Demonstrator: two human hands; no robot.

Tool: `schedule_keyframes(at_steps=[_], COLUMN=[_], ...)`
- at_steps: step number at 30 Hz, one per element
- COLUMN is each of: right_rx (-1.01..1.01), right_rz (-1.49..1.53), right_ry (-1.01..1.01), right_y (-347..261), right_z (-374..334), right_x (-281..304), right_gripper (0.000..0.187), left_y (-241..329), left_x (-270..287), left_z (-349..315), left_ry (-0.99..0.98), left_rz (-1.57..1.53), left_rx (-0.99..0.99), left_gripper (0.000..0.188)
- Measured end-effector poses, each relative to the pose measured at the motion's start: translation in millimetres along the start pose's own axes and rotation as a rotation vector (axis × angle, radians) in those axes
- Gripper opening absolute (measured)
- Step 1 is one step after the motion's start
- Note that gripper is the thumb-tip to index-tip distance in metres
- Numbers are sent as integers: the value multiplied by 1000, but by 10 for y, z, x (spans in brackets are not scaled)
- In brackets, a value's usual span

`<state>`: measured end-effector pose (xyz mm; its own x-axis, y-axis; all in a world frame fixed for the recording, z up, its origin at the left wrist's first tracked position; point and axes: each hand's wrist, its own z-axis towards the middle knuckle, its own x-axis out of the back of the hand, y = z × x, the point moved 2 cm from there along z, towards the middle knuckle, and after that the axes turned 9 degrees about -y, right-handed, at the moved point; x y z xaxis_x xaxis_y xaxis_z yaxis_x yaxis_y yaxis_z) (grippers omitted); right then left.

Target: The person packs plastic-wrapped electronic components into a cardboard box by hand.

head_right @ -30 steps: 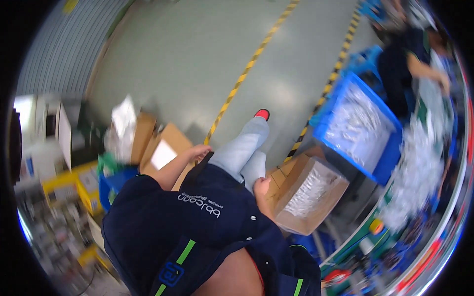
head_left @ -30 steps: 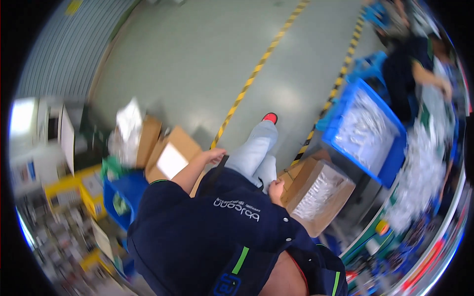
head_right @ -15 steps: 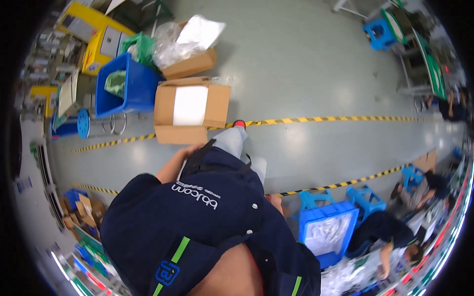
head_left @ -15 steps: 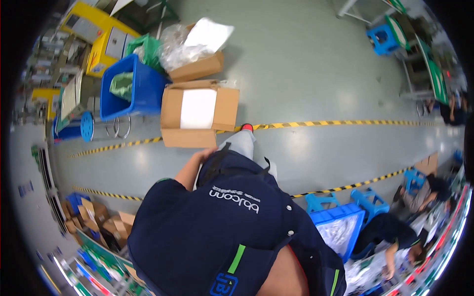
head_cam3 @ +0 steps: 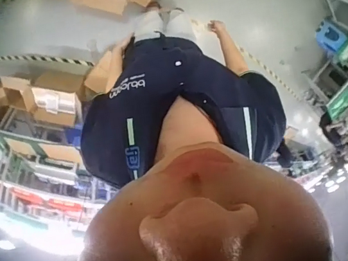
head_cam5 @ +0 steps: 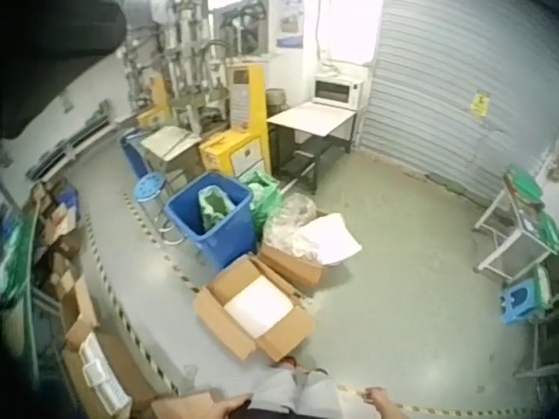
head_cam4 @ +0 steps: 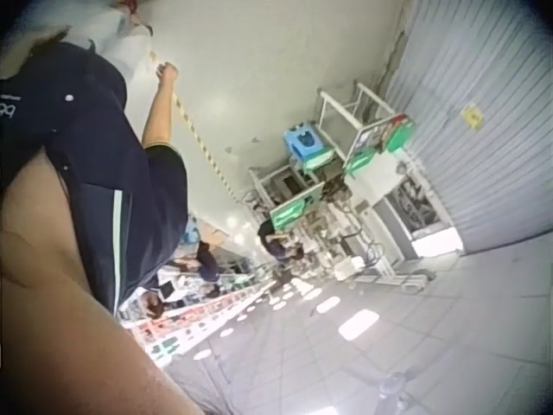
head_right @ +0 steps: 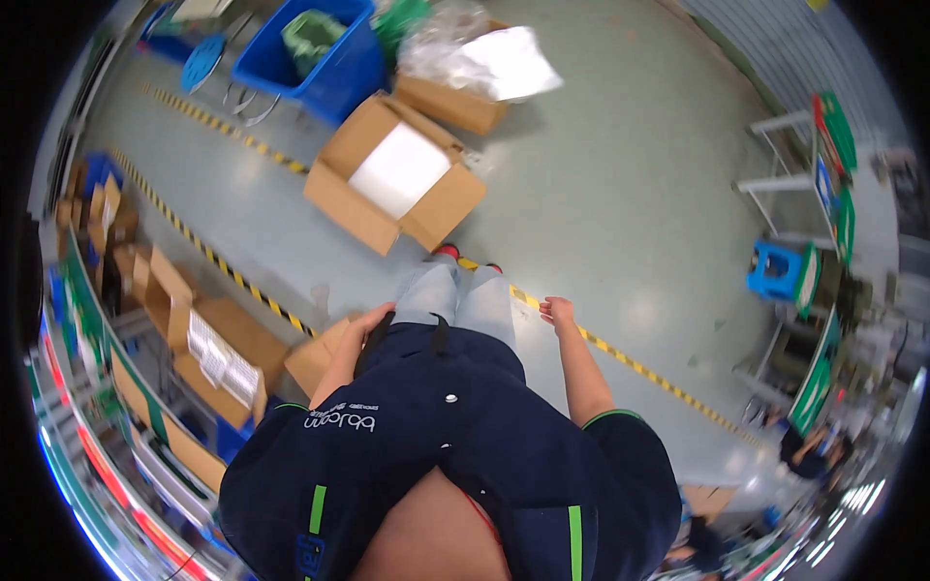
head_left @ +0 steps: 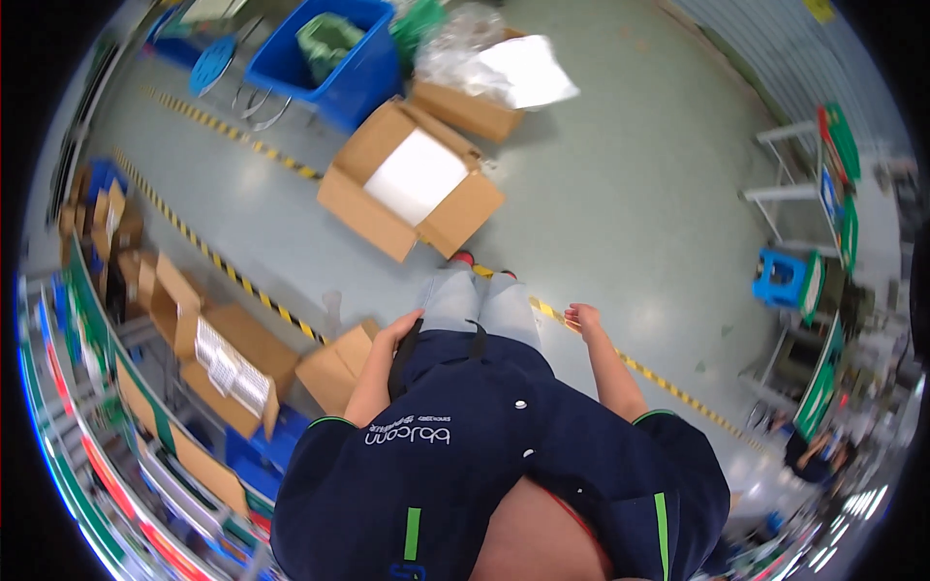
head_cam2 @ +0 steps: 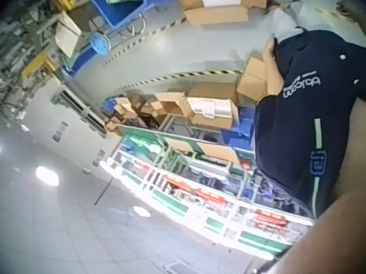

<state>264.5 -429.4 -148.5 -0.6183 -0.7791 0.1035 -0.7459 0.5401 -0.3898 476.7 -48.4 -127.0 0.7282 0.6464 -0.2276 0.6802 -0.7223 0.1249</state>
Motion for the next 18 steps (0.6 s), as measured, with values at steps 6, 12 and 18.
schedule_keyframes(at_steps=[6,12,18], right_rx=[-30,-92,461], right_rz=[-481,-738,-1324], right_ry=[-235,-317,-142], right_y=[-470,-818,-1248], right_z=[390,1064,2147], right_x=[-595,-1523,-3492], right_gripper=[21,22,18], left_y=[-1282,-529,-513], left_x=[352,69,1414], left_z=[251,-1099,-213], left_ry=[20,236,266], left_rz=[-603,-422,59], left_rx=[-73,-485,18], left_gripper=[76,78,63])
